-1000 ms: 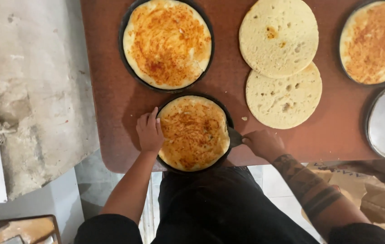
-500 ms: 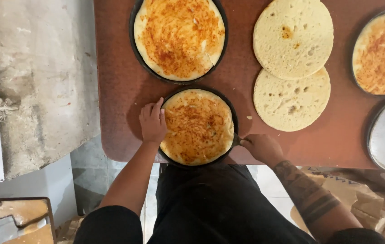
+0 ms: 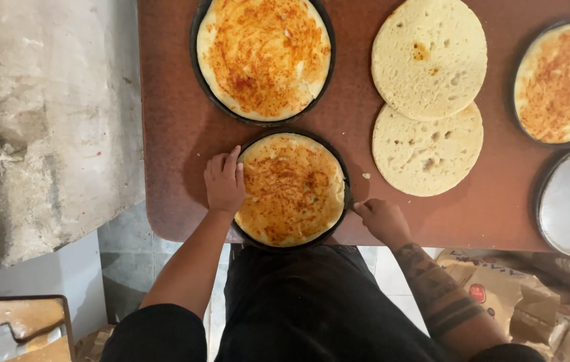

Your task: Removing baked pizzas from pans using a spatula and stacking them on a table.

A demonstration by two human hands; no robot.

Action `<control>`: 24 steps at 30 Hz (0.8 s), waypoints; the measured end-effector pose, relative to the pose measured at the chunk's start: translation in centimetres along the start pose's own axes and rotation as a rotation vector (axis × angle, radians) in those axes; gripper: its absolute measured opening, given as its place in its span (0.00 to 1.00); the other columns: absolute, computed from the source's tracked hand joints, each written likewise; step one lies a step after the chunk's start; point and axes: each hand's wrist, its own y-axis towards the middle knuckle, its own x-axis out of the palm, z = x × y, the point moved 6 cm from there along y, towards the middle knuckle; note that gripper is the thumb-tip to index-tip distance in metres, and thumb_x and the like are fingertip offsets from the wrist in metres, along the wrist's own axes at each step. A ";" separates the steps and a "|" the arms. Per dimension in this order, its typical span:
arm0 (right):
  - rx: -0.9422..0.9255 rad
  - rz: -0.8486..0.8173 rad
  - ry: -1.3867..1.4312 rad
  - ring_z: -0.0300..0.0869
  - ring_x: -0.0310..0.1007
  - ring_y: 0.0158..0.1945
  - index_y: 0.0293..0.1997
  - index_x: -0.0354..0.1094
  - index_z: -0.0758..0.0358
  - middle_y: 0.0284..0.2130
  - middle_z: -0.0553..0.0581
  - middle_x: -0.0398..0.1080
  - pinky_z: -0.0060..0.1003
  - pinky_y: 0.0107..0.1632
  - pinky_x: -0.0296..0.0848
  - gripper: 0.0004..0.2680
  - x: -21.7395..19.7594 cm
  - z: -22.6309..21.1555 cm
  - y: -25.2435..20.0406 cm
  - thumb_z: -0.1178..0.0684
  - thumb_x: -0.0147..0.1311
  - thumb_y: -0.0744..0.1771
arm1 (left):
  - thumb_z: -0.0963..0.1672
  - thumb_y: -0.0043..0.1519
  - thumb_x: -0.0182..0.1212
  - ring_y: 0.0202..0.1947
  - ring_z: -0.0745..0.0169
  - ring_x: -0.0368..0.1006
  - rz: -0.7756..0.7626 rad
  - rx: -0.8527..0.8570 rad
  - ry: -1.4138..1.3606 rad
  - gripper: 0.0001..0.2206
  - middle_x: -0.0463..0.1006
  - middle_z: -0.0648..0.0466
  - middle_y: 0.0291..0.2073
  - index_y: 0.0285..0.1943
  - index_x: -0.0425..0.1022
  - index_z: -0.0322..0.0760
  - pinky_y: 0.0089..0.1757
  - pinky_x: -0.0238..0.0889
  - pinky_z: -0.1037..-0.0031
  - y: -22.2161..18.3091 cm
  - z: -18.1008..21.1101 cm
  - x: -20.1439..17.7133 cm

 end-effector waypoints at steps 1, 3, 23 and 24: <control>-0.007 -0.001 -0.005 0.50 0.81 0.42 0.50 0.78 0.59 0.30 0.52 0.81 0.45 0.44 0.78 0.20 -0.5 -1.0 0.5 0.34 0.48 0.69 | 0.47 0.74 0.43 0.48 0.55 0.65 0.005 -0.006 0.004 0.18 0.65 0.54 0.48 0.72 0.66 0.51 0.46 0.62 0.64 0.1 0.0 0.0; -0.051 -0.009 0.022 0.51 0.80 0.43 0.50 0.79 0.56 0.31 0.52 0.80 0.47 0.45 0.77 0.20 -1.1 -2.9 1.1 0.32 0.46 0.70 | 0.48 0.74 0.42 0.48 0.54 0.65 0.019 -0.015 -0.013 0.18 0.65 0.54 0.49 0.72 0.66 0.52 0.46 0.63 0.64 0.0 0.2 -0.2; -0.332 -0.090 -0.582 0.58 0.78 0.52 0.43 0.78 0.57 0.38 0.58 0.81 0.53 0.55 0.76 0.20 -10.6 -12.0 7.5 0.31 0.48 0.66 | 0.51 0.73 0.43 0.49 0.54 0.67 -0.064 0.054 0.042 0.18 0.67 0.55 0.47 0.70 0.69 0.52 0.44 0.62 0.65 1.2 0.3 -0.3; -0.293 -0.076 -0.626 0.55 0.79 0.52 0.41 0.79 0.52 0.38 0.53 0.82 0.52 0.54 0.77 0.19 -11.0 -11.4 8.5 0.30 0.49 0.65 | 0.50 0.73 0.43 0.48 0.56 0.66 -0.088 0.088 0.052 0.18 0.67 0.56 0.47 0.69 0.69 0.52 0.43 0.60 0.66 1.5 0.8 -0.2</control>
